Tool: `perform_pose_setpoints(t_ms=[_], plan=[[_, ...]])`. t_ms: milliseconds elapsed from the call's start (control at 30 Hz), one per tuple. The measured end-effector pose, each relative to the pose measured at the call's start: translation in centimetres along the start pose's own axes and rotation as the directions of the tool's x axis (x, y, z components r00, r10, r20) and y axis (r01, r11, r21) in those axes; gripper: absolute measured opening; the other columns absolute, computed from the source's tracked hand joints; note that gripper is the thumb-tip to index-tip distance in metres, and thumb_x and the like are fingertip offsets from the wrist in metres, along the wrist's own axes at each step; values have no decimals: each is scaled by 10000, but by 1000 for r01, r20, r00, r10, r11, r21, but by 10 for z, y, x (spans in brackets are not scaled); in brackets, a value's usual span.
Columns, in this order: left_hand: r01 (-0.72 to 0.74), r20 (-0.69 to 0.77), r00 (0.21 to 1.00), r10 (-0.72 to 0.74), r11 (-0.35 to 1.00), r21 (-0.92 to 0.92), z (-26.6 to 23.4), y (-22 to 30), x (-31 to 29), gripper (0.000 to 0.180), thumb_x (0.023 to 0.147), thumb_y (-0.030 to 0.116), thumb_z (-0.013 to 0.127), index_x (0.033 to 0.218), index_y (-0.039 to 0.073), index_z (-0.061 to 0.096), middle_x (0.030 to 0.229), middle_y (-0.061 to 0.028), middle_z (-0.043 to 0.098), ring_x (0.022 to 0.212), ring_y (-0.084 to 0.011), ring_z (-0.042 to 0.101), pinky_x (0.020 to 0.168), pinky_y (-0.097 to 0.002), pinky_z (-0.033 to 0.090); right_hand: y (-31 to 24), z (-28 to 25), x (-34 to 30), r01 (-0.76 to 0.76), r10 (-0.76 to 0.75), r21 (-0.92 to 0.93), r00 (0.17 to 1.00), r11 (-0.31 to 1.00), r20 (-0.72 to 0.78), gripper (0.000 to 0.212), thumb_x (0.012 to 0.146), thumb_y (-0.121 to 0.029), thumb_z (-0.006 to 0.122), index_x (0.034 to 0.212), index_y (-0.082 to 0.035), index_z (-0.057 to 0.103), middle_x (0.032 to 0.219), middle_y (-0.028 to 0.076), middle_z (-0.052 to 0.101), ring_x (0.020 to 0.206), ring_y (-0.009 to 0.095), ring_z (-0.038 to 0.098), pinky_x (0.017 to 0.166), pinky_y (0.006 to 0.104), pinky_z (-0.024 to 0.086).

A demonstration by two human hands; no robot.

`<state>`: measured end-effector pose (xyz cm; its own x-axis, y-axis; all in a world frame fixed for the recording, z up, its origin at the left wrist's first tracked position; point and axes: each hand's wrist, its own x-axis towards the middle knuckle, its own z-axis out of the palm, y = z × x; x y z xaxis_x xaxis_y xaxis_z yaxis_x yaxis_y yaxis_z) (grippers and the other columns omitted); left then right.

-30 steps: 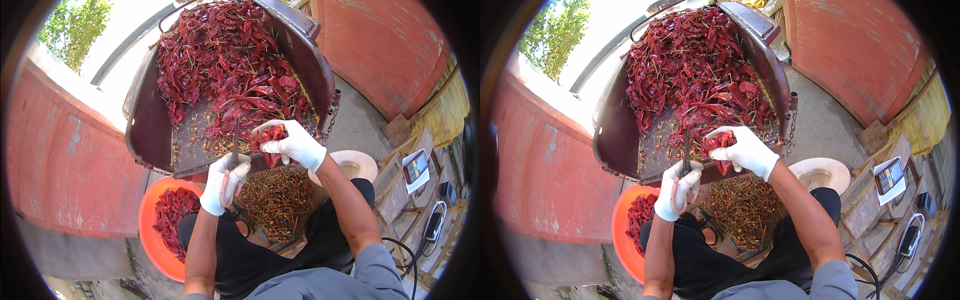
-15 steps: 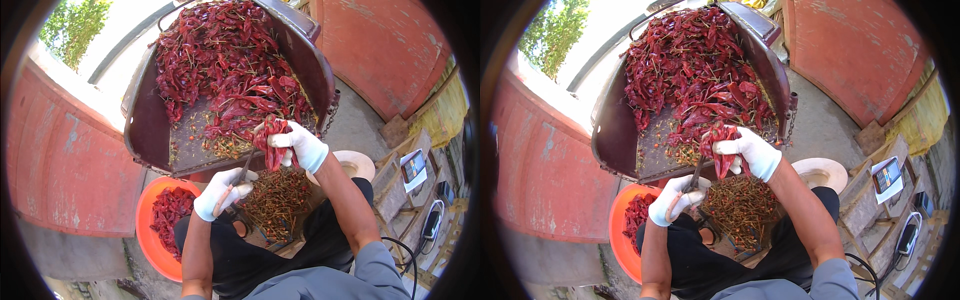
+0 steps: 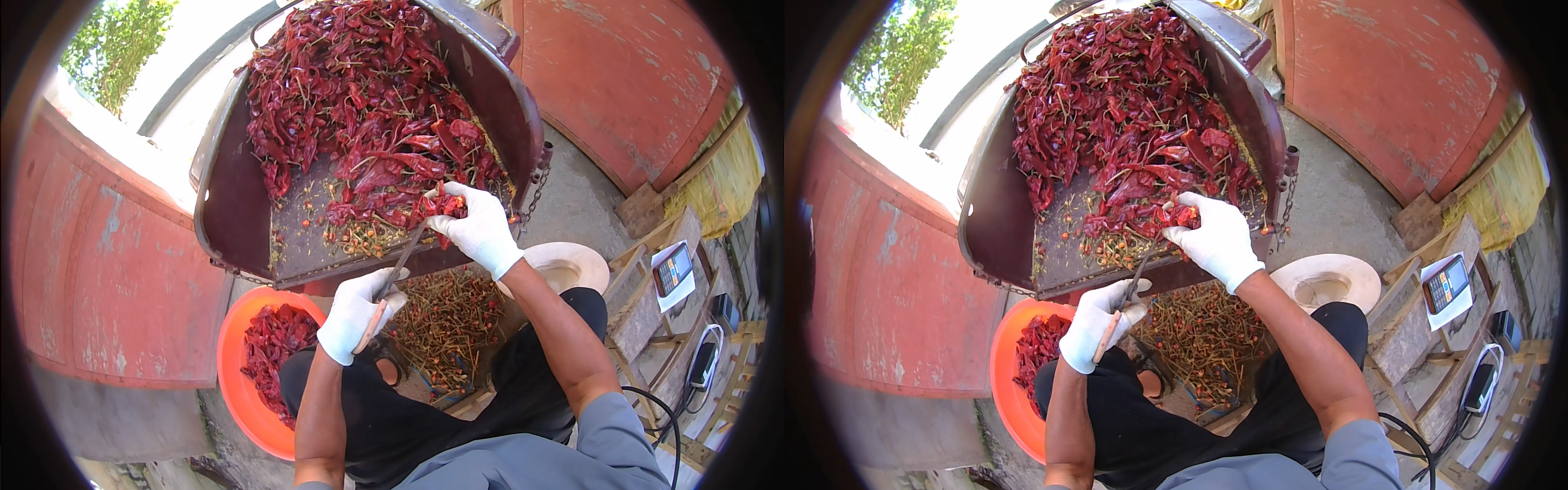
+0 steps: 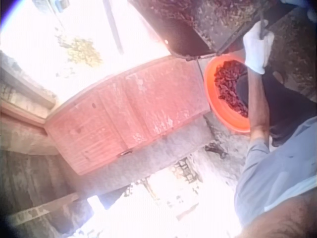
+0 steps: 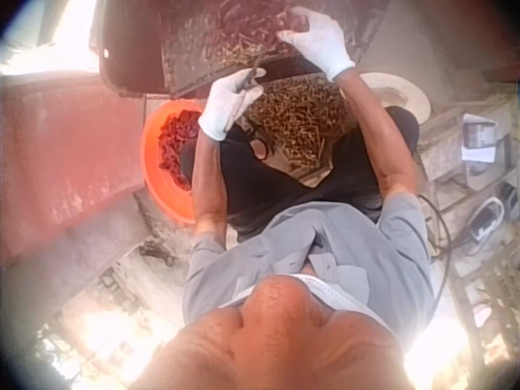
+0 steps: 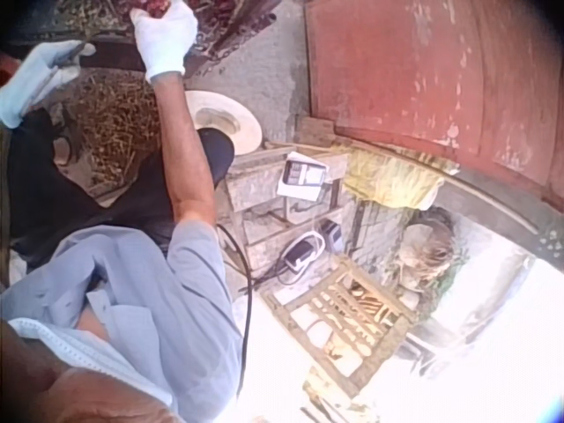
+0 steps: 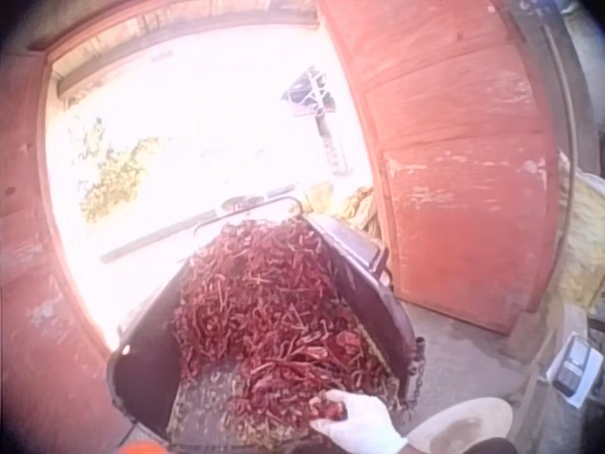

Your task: The person deseeded dried red peppers by opening them with a knife and by hand, removing the seeds, and placing the empty pepper skins into an orange bowl.

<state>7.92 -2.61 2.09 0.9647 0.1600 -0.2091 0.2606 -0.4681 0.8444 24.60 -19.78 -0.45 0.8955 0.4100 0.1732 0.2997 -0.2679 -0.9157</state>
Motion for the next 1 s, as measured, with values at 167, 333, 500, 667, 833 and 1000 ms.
perform_pose_setpoints(t_ms=[167,333,500,667,833,1000], plan=[[30,34,999,-28,997,-74,3,9,0,404,869,71,664,1260,-22,625,823,-9,621,662,-55,521,597,-223,451,10,4,0,35,-35,1,999,999,-34,445,731,-268,823,1131,-111,709,972,157,720,893,317,696,798,365,533],[130,112,989,-99,937,-324,2,16,-5,421,866,85,672,1257,-56,608,802,-33,607,585,-74,505,521,-228,426,3,3,-2,39,-39,31,999,999,-30,373,740,-231,811,1088,-137,716,900,137,714,807,305,691,735,362,528],[162,152,981,-122,944,-288,2,18,-3,440,869,99,685,1263,-71,589,793,-44,590,569,-85,507,510,-233,428,-1,4,-4,72,-72,2,997,997,-38,362,739,-201,806,1085,-144,716,894,130,712,802,300,689,735,358,528],[204,214,969,-123,890,-408,4,17,-4,445,877,108,680,1265,-86,578,784,-45,602,574,-95,532,523,-237,443,11,9,-2,145,-147,-31,983,989,-106,419,730,-198,816,1123,-104,707,969,134,720,864,299,699,774,352,541],[204,253,964,-82,837,-508,5,14,-6,441,874,124,695,1244,-91,590,802,-47,636,600,-97,568,538,-240,452,9,9,-2,118,-120,-20,988,993,-102,449,726,-201,823,1136,-68,699,995,139,722,894,301,702,791,352,545],[184,222,972,-82,850,-494,7,14,-6,437,873,151,715,1218,-95,606,791,-49,645,599,-94,575,540,-237,448,6,6,-2,86,-92,-59,991,995,-96,456,727,-217,821,1141,-71,698,996,141,723,899,304,702,800,360,545]])
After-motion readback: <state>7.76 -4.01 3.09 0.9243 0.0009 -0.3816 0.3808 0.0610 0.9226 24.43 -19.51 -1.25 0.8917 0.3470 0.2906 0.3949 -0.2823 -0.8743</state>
